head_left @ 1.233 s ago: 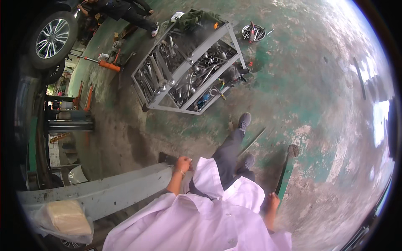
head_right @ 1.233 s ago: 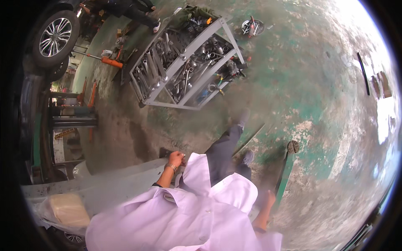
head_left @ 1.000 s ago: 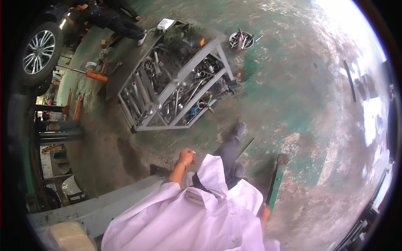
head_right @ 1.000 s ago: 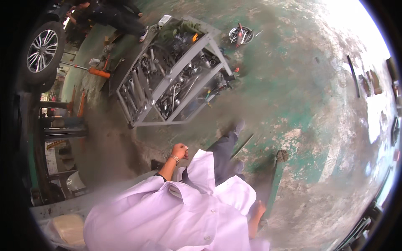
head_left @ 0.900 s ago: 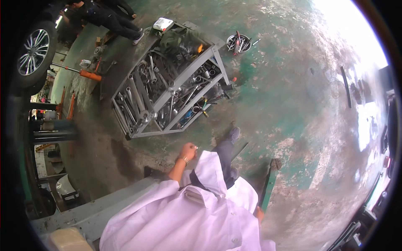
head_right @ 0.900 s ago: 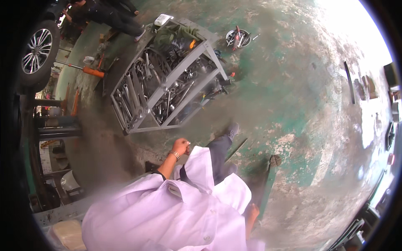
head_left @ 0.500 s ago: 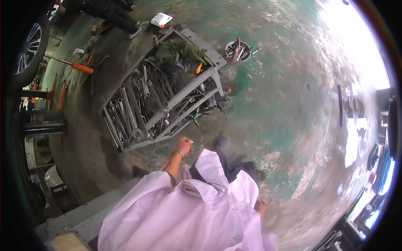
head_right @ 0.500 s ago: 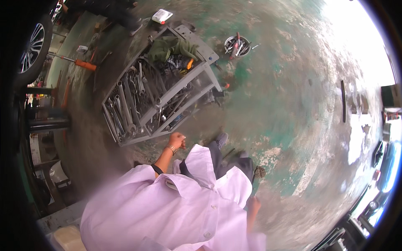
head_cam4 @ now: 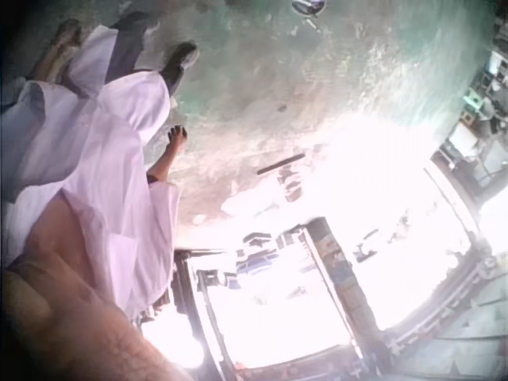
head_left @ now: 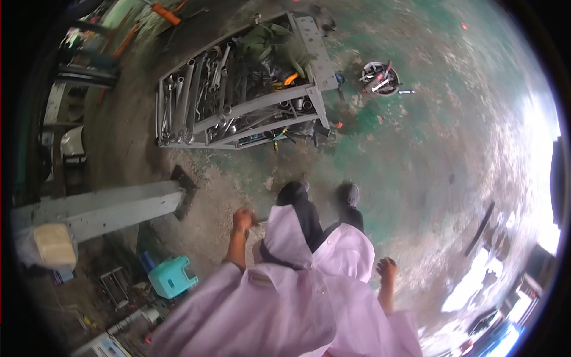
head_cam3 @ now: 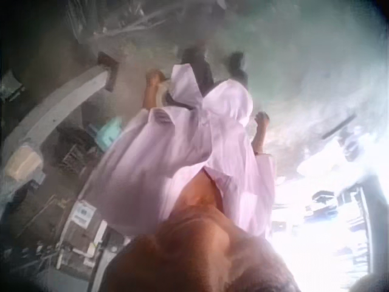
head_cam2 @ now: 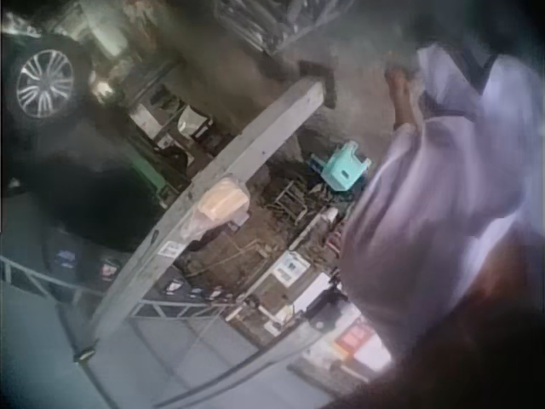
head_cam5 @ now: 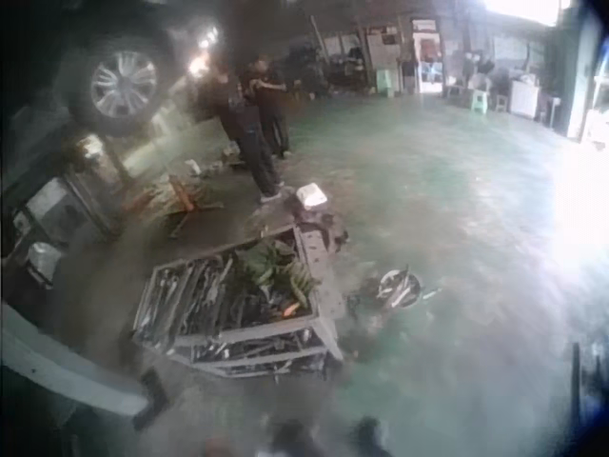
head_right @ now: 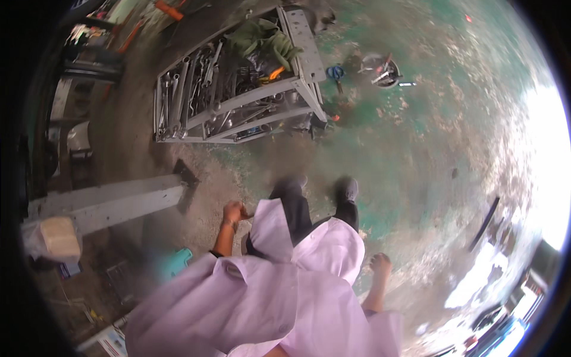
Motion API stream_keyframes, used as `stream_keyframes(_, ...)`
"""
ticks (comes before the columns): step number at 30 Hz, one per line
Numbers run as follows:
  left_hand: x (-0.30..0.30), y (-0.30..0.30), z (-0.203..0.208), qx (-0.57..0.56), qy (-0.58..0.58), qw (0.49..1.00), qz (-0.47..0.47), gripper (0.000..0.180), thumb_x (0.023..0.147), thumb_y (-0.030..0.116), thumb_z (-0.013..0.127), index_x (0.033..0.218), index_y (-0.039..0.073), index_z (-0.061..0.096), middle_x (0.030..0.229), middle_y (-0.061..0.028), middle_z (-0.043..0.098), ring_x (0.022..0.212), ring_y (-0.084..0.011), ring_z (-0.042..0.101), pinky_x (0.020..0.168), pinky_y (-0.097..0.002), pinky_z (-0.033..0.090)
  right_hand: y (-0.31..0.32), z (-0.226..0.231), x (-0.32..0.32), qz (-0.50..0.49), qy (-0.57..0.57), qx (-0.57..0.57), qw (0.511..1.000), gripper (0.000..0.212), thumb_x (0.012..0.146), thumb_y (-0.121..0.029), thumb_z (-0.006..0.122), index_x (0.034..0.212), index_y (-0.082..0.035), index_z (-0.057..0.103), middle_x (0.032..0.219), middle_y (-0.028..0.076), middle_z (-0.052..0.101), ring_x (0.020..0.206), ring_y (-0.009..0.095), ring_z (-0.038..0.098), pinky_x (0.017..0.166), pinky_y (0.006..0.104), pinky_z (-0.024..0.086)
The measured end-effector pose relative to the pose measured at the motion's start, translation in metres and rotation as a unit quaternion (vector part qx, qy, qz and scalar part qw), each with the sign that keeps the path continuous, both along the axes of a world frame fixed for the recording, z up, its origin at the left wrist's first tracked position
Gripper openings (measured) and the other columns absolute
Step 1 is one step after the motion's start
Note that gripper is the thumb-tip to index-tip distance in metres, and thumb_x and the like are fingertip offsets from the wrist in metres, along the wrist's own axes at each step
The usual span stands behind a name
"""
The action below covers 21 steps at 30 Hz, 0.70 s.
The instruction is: The person retrieves a socket from a tool cart, then walks to a blue parts bin and picks up a bolt. They return to the tool cart, select a ratchet and a socket, and assemble them into a socket wrench. The person then walks back toward the engine part on the floor.
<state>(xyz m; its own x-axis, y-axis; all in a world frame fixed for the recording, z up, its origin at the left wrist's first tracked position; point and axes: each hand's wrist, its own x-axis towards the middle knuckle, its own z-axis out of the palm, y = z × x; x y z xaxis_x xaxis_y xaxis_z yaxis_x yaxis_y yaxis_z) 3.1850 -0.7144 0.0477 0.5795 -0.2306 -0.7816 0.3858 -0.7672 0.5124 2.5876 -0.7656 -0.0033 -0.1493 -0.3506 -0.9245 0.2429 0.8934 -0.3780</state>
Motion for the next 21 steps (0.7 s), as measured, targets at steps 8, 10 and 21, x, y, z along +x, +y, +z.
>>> stream_keyframes(8, -0.132, 0.078, 0.045, 0.031, -0.036, 0.984, 0.173, 0.012, 0.087, 0.008, 0.052, 0.089, -0.003, 0.056, 0.066, -0.0108, 0.058, 0.052, -0.0213, 0.059, 0.047, -0.0403, 0.056, -0.186, -0.005, -0.094, 0.153, 0.100, -0.065, 0.981, 0.027, 0.086, -0.021, 0.056, 0.109, -0.009, 0.055, 0.085, 0.006, 0.062, 0.064, 0.014, 0.058, 0.051, 0.0266, 0.047)
stream_keyframes(10, -0.152, 0.094, 0.043, 0.038, -0.016, 0.976, 0.214, 0.012, 0.088, 0.011, 0.052, 0.090, -0.001, 0.056, 0.067, -0.0091, 0.057, 0.053, -0.0204, 0.059, 0.049, -0.0407, 0.057, -0.217, 0.001, -0.083, 0.220, 0.133, -0.066, 0.964, 0.027, 0.086, -0.021, 0.057, 0.109, -0.008, 0.055, 0.084, 0.006, 0.062, 0.063, 0.013, 0.058, 0.049, 0.0254, 0.046)
stream_keyframes(21, -0.284, 0.203, -0.010, -0.113, 0.014, 0.935, 0.335, 0.014, 0.085, 0.011, 0.056, 0.086, -0.002, 0.054, 0.061, -0.0089, 0.055, 0.046, -0.0184, 0.055, 0.049, -0.0357, 0.055, -0.198, 0.041, 0.033, 0.521, 0.124, -0.074, 0.841, 0.013, 0.080, -0.017, 0.057, 0.088, -0.007, 0.058, 0.072, 0.003, 0.059, 0.055, 0.013, 0.057, 0.045, 0.0252, 0.044)
